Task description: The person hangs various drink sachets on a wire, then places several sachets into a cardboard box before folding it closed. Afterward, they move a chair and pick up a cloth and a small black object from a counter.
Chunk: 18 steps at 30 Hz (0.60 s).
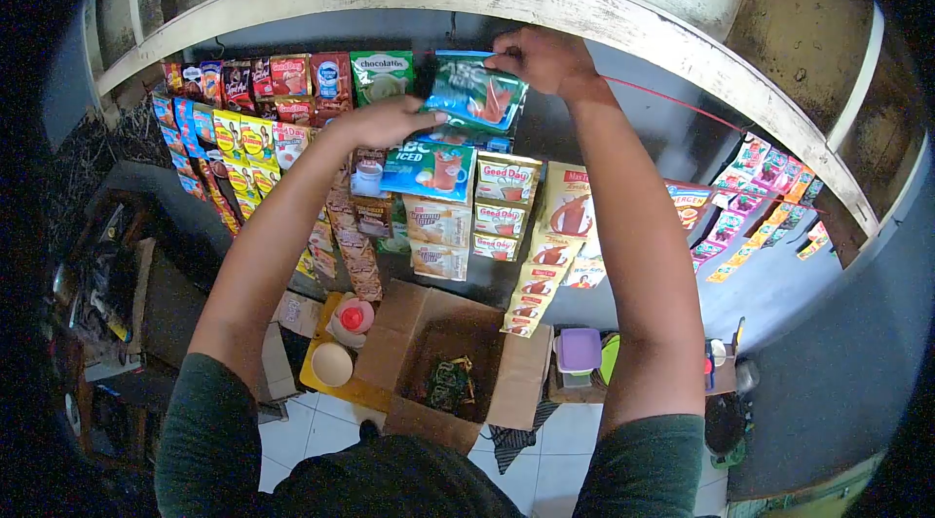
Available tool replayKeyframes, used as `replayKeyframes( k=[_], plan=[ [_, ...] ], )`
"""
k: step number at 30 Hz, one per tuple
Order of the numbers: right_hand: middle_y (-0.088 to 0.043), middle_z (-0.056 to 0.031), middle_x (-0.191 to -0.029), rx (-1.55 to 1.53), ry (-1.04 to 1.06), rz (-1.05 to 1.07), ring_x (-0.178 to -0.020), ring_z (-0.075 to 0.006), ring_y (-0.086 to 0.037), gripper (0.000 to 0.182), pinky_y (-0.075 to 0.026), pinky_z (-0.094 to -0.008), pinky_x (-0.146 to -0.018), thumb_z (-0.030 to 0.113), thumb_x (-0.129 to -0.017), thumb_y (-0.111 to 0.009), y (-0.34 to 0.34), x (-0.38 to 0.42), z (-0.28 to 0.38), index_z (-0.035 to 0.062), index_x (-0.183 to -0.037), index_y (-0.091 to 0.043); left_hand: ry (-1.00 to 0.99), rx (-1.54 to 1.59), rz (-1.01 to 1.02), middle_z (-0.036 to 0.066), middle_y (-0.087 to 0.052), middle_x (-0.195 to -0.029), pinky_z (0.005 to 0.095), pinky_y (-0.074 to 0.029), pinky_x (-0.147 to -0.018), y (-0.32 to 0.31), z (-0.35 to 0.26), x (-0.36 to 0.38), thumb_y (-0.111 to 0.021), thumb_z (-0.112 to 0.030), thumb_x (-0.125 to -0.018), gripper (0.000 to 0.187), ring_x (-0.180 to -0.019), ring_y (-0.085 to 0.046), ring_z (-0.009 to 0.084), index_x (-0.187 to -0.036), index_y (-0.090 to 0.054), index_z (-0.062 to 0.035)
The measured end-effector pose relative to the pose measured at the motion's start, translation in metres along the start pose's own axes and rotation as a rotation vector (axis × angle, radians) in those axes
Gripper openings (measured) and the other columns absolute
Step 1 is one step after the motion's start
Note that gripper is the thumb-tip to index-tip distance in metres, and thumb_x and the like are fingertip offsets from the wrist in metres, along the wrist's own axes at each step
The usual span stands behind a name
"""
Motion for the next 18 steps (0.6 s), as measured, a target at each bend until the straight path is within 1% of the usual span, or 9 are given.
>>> replayKeyframes(
  k=[5, 7, 8, 10, 12, 14, 15, 17, 18],
  plan=[
    [-0.068, -0.0050, -0.077, 0.026, -0.004, -0.047, -0.080, -0.0268, -0.066, 0.032, -0.050, -0.0389, -0.070, 0.052, -0.085, -0.059, -0.005, 0.001, -0.005, 0.0227, -0.091, -0.068, -0.002, -0.221, -0.092, 0.027, -0.060, -0.115, 0.0403, -0.048, -0.088, -0.005, 0.021, -0.059, -0.061, -0.032, -0.086, 0.047, -0.105, -0.061, 0.0359, -0.110, -0.060, 0.0086],
    [-0.068, -0.0053, -0.078, 0.061, -0.003, -0.070, -0.081, -0.0271, -0.066, 0.032, -0.051, -0.0389, -0.071, 0.053, -0.085, -0.059, -0.005, 0.003, -0.004, 0.0238, -0.093, -0.068, 0.089, -0.435, 0.051, 0.024, -0.063, -0.112, 0.0406, -0.048, -0.090, -0.011, 0.011, -0.058, -0.053, -0.008, -0.077, 0.042, -0.105, -0.060, 0.0356, -0.118, -0.060, -0.0006],
    [-0.069, -0.0058, -0.080, 0.070, -0.031, -0.082, -0.082, -0.0278, -0.066, 0.032, -0.051, -0.0387, -0.072, 0.053, -0.085, -0.058, -0.003, 0.006, -0.005, 0.0244, -0.095, -0.068, 0.089, -0.428, 0.053, 0.024, -0.063, -0.112, 0.0406, -0.048, -0.090, -0.008, 0.009, -0.052, -0.053, -0.008, -0.077, 0.042, -0.105, -0.060, 0.0356, -0.118, -0.060, -0.0006],
    [-0.069, -0.0062, -0.081, 0.079, -0.061, -0.094, -0.083, -0.0284, -0.066, 0.033, -0.051, -0.0385, -0.073, 0.054, -0.085, -0.058, -0.004, 0.007, -0.008, 0.0251, -0.096, -0.069, 0.021, -0.464, -0.118, 0.023, -0.064, -0.110, 0.0413, -0.049, -0.088, 0.013, -0.005, -0.028, -0.056, -0.007, -0.076, 0.045, -0.104, -0.060, 0.0360, -0.121, -0.059, -0.0042],
    [-0.069, -0.0071, -0.083, 0.078, -0.098, -0.087, -0.083, -0.0292, -0.066, 0.034, -0.052, -0.0389, -0.073, 0.054, -0.085, -0.058, -0.010, 0.010, -0.013, 0.0254, -0.098, -0.068, -0.102, -0.430, -0.366, 0.021, -0.065, -0.105, 0.0441, -0.049, -0.084, 0.032, -0.031, 0.024, -0.062, -0.010, -0.076, 0.038, -0.102, -0.061, 0.0362, -0.114, -0.059, -0.0025],
    [-0.069, -0.0100, -0.087, 0.028, -0.138, -0.023, -0.088, -0.0318, -0.065, 0.035, -0.051, -0.0417, -0.078, 0.056, -0.084, -0.057, -0.009, 0.012, -0.009, 0.0266, -0.101, -0.068, -0.394, -0.321, -0.506, 0.017, -0.063, -0.099, 0.0451, -0.050, -0.075, 0.026, -0.068, 0.079, -0.068, -0.015, -0.075, 0.033, -0.091, -0.061, 0.0372, -0.103, -0.055, -0.0021],
    [-0.068, -0.0128, -0.091, -0.024, -0.173, 0.038, -0.092, -0.0343, -0.064, 0.037, -0.050, -0.0446, -0.082, 0.057, -0.084, -0.056, -0.012, 0.013, -0.010, 0.0278, -0.104, -0.068, -0.397, -0.324, -0.504, 0.017, -0.063, -0.099, 0.0451, -0.050, -0.075, 0.016, -0.066, 0.087, -0.068, -0.015, -0.075, 0.033, -0.091, -0.061, 0.0372, -0.103, -0.055, -0.0021],
    [-0.068, -0.0130, -0.091, -0.018, -0.157, -0.004, -0.092, -0.0342, -0.064, 0.037, -0.050, -0.0447, -0.081, 0.057, -0.085, -0.055, -0.016, 0.012, -0.016, 0.0278, -0.104, -0.068, -0.636, -0.424, -0.601, 0.011, -0.060, -0.100, 0.0437, -0.050, -0.070, -0.001, -0.076, 0.108, -0.067, -0.013, -0.076, 0.033, -0.088, -0.062, 0.0345, -0.105, -0.053, -0.0064],
    [-0.068, -0.0131, -0.091, -0.010, -0.131, -0.038, -0.091, -0.0341, -0.064, 0.036, -0.050, -0.0447, -0.080, 0.056, -0.085, -0.055, -0.014, 0.011, -0.013, 0.0279, -0.104, -0.067, -0.630, -0.427, -0.601, 0.011, -0.060, -0.100, 0.0437, -0.050, -0.070, -0.002, -0.070, 0.106, -0.067, -0.013, -0.076, 0.033, -0.088, -0.062, 0.0345, -0.105, -0.053, -0.0064]
  ],
)
Point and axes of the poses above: each hand's wrist, its own x-axis away from the middle knuckle, its own y-axis out of the back of the hand, z = x × y, the point moved 10 cm from there along -x, towards the middle knuckle
